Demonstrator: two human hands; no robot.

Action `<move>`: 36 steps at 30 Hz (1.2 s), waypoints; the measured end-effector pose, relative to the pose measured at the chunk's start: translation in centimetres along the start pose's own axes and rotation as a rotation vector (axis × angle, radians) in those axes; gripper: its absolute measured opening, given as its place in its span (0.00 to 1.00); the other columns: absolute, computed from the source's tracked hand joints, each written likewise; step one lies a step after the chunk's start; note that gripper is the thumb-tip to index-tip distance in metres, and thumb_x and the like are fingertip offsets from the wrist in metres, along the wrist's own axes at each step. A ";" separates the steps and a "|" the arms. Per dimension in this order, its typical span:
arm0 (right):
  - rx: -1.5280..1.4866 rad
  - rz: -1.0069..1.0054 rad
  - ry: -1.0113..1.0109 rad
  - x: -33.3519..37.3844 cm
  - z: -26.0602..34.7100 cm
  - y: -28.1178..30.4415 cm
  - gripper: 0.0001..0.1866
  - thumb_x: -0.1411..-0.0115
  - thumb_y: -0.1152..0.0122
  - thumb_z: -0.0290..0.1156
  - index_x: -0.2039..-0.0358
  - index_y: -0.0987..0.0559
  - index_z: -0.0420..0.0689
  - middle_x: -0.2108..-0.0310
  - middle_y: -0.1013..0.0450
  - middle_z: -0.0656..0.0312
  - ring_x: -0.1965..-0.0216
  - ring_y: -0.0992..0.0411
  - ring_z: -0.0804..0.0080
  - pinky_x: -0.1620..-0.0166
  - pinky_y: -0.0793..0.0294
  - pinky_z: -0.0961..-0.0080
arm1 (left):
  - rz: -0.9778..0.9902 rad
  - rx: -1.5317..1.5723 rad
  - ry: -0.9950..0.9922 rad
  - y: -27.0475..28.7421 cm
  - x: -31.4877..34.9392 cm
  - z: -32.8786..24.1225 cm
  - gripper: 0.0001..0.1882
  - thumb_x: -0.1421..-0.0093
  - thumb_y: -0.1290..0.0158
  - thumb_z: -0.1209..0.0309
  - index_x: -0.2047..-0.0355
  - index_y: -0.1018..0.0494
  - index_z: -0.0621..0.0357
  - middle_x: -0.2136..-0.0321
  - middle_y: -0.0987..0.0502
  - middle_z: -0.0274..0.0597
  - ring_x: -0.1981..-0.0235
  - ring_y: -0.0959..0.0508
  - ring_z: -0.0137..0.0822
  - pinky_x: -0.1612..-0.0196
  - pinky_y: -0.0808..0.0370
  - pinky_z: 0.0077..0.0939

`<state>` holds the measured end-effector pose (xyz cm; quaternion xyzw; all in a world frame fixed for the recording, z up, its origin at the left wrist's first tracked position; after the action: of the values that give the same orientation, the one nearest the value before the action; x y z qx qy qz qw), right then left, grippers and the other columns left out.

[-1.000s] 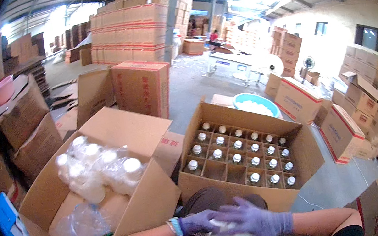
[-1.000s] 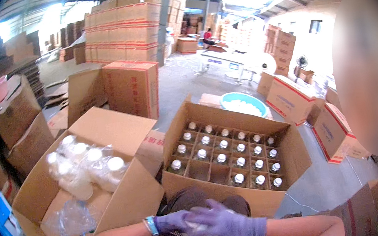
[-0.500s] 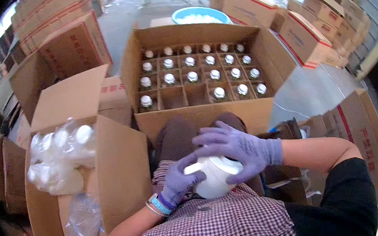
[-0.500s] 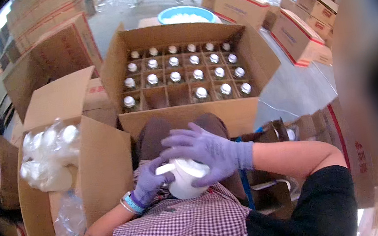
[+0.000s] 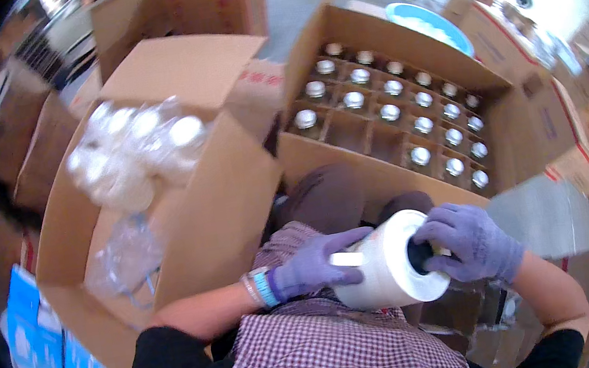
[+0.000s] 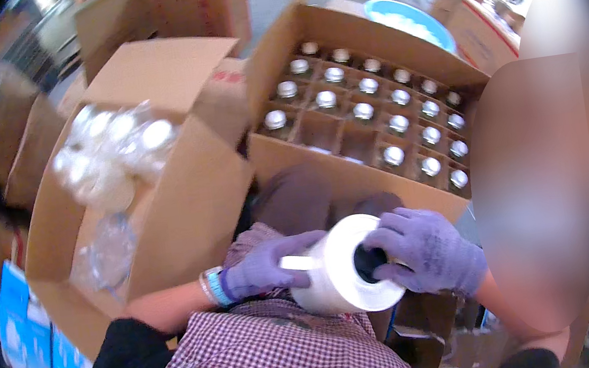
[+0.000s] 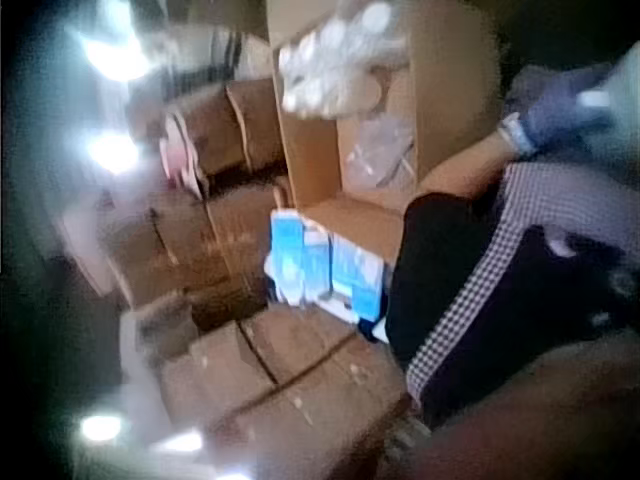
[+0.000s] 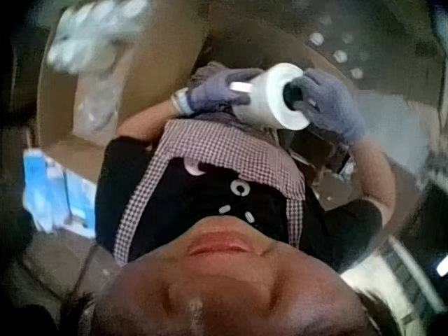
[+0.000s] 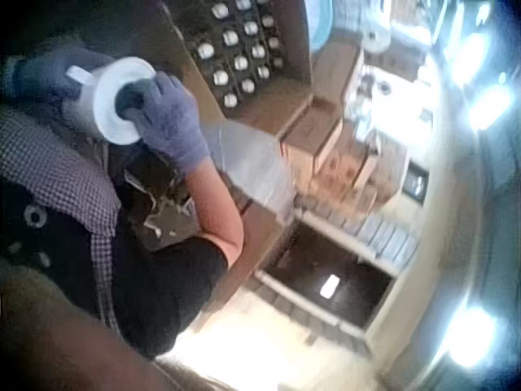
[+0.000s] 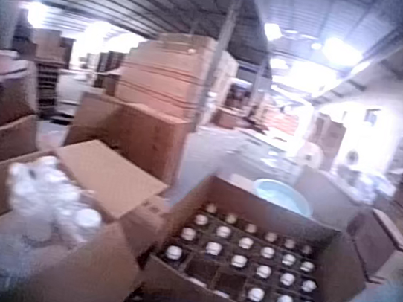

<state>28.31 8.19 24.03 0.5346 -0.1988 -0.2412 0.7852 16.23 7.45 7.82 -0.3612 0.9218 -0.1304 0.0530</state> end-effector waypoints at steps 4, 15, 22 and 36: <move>0.056 0.113 -0.095 -1.4 -0.6 -0.7 0.18 0.50 0.31 0.36 0.59 0.23 0.46 0.66 0.25 0.55 0.64 0.24 0.53 0.60 0.24 0.61 | -0.043 -0.156 0.095 0.1 1.1 0.0 0.51 0.45 0.34 0.56 0.30 0.47 0.65 0.37 0.32 0.53 0.37 0.31 0.42 0.34 0.36 0.35; -0.692 -0.435 -0.524 -1.9 -14.9 -1.7 0.13 0.36 0.44 0.32 0.55 0.22 0.38 0.69 0.28 0.68 0.68 0.31 0.79 0.63 0.29 0.79 | -0.409 -0.198 0.010 7.7 3.5 -1.5 0.31 0.36 0.45 0.61 0.37 0.36 0.64 0.47 0.24 0.48 0.47 0.23 0.36 0.45 0.25 0.34; -0.453 0.514 -0.934 4.7 -27.7 -21.5 0.23 0.37 0.47 0.46 0.49 0.20 0.46 0.55 0.21 0.59 0.57 0.24 0.64 0.52 0.24 0.65 | -0.814 -0.669 0.068 19.4 16.6 1.3 0.25 0.33 0.47 0.67 0.39 0.35 0.65 0.49 0.23 0.47 0.50 0.22 0.38 0.46 0.25 0.35; -0.214 0.994 -0.576 4.7 -36.1 -32.7 0.37 0.39 0.46 0.45 0.29 0.40 0.59 0.31 0.38 0.57 0.32 0.40 0.55 0.32 0.42 0.58 | -0.889 -0.650 0.252 23.4 16.1 1.0 0.32 0.33 0.46 0.62 0.35 0.44 0.63 0.44 0.28 0.50 0.46 0.25 0.41 0.42 0.29 0.37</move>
<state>47.21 22.10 -18.87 0.2079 -0.6057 0.0016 0.7680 -10.63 12.77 0.33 -0.6940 0.6731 0.1084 -0.2314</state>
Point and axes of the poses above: each hand's wrist, its own x-axis away from the middle knuckle, its own y-axis out of the back of the hand, z = x × y, the point moved 10 cm from there along -x, towards the middle knuckle
